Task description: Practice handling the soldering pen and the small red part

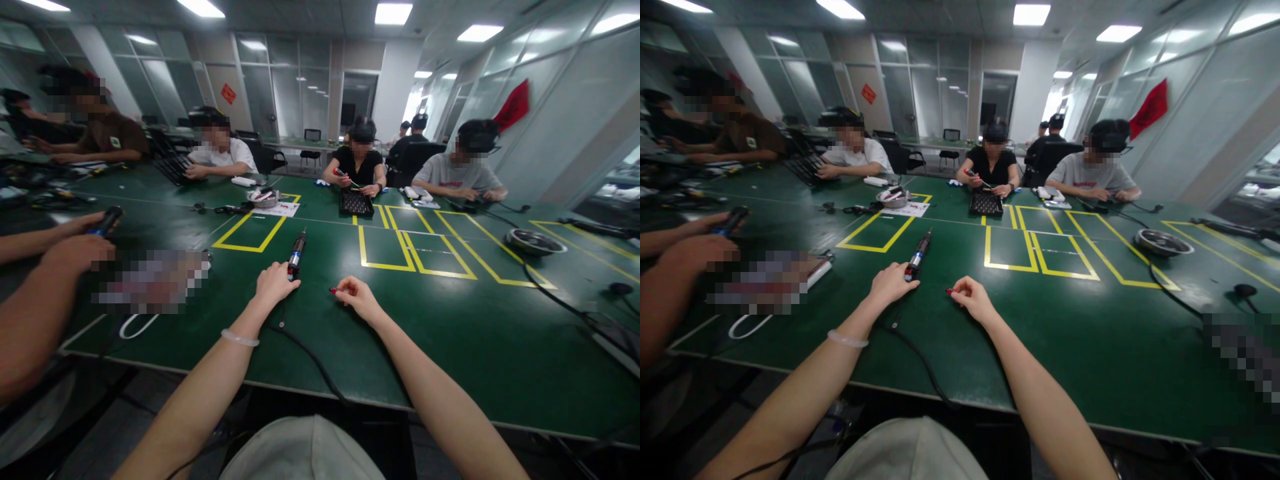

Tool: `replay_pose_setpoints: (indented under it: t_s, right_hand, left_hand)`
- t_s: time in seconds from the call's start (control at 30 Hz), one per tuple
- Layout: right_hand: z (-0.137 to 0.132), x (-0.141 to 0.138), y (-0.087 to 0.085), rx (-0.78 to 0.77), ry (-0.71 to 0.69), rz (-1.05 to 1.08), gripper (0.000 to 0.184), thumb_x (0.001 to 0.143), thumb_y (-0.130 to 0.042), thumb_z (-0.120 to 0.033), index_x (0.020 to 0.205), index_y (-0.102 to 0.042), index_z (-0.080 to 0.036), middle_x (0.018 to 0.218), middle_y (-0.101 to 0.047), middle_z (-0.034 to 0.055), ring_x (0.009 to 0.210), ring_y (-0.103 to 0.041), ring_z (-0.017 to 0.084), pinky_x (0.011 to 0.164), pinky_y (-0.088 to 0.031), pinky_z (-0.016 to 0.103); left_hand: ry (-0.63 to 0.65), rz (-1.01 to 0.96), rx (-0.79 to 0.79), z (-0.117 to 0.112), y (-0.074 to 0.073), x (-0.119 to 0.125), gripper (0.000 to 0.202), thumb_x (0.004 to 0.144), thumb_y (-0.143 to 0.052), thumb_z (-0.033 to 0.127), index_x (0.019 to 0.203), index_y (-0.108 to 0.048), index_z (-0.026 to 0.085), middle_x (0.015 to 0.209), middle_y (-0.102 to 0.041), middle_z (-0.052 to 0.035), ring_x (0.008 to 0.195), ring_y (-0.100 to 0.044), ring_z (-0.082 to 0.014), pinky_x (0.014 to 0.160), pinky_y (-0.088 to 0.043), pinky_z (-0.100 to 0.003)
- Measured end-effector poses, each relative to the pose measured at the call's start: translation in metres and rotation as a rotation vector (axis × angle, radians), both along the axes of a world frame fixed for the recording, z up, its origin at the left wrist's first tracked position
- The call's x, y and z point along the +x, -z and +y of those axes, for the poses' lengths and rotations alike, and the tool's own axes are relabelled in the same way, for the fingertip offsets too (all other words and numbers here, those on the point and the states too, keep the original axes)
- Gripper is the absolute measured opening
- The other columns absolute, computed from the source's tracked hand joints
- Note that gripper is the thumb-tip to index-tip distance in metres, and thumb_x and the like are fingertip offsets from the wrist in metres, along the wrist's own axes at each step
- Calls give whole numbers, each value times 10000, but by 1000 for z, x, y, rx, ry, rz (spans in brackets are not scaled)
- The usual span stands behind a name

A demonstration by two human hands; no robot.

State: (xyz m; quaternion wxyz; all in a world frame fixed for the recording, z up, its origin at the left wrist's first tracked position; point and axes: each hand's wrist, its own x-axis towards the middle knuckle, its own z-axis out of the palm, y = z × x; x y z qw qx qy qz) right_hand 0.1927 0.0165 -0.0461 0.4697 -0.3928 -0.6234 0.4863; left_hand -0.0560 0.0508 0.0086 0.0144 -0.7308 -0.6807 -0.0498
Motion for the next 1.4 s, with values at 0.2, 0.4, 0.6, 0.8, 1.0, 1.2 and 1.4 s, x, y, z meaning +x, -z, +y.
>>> replay_pose_setpoints:
  t_s: [0.2, 0.4, 0.6, 0.8, 1.0, 1.2, 1.4]
  right_hand:
    - [-7, -4, -9, 145, 89, -189, 164, 772, -649, -305, 824, -546, -189, 671, -527, -39, 557, -469, 102, 557, -388, 232]
    - [-13, -7, -15, 359, 143, -411, 47, 815, -585, -218, 847, -558, -197, 812, -545, 3, 669, -501, 130, 653, -420, 253]
    - [-17, -12, -14, 418, 147, -595, 47, 835, -570, -184, 878, -566, -201, 849, -518, 7, 699, -512, 135, 675, -414, 250]
    - [-17, -13, -10, 442, 149, -666, 103, 840, -589, -188, 937, -607, -217, 975, -543, 26, 755, -539, 136, 700, -425, 248]
    - [-17, -11, -12, 448, 152, -618, 112, 880, -544, -212, 900, -653, -202, 893, -577, 38, 735, -553, 146, 700, -432, 262]
    - [-18, -12, -14, 429, 192, -604, 151, 891, -512, -197, 906, -662, -206, 856, -627, 40, 734, -564, 157, 714, -428, 271]
    - [-19, -10, -19, 420, 198, -631, 147, 892, -511, -204, 919, -656, -207, 852, -622, 34, 734, -557, 153, 717, -423, 264]
  left_hand:
    - [157, -5, 15, -19, 1, 36, 542, 780, -565, 555, 1196, -557, 207, 1097, -601, -118, 982, -603, -273, 826, -438, -354]
    - [297, -34, 15, -34, -2, 52, 472, 781, -597, 509, 1154, -562, 223, 1053, -608, -107, 985, -605, -277, 806, -435, -359]
    - [384, -58, 6, -40, -1, 56, 458, 785, -592, 489, 1165, -551, 237, 1052, -602, -94, 973, -606, -268, 795, -434, -354]
    - [399, -82, -8, -41, -1, 57, 463, 784, -594, 474, 1175, -545, 229, 1068, -596, -98, 987, -604, -270, 812, -441, -364]
    - [391, -136, 5, -42, 1, 61, 477, 792, -602, 452, 1201, -517, 223, 1197, -549, -112, 1040, -583, -266, 828, -450, -355]
    - [334, -103, 46, -42, 6, 69, 413, 877, -499, 452, 1222, -499, 224, 1155, -542, -115, 1006, -587, -259, 810, -448, -360]
    - [313, -72, 42, -36, 4, 66, 452, 882, -499, 486, 1249, -479, 224, 1176, -530, -120, 1018, -573, -262, 796, -449, -348]
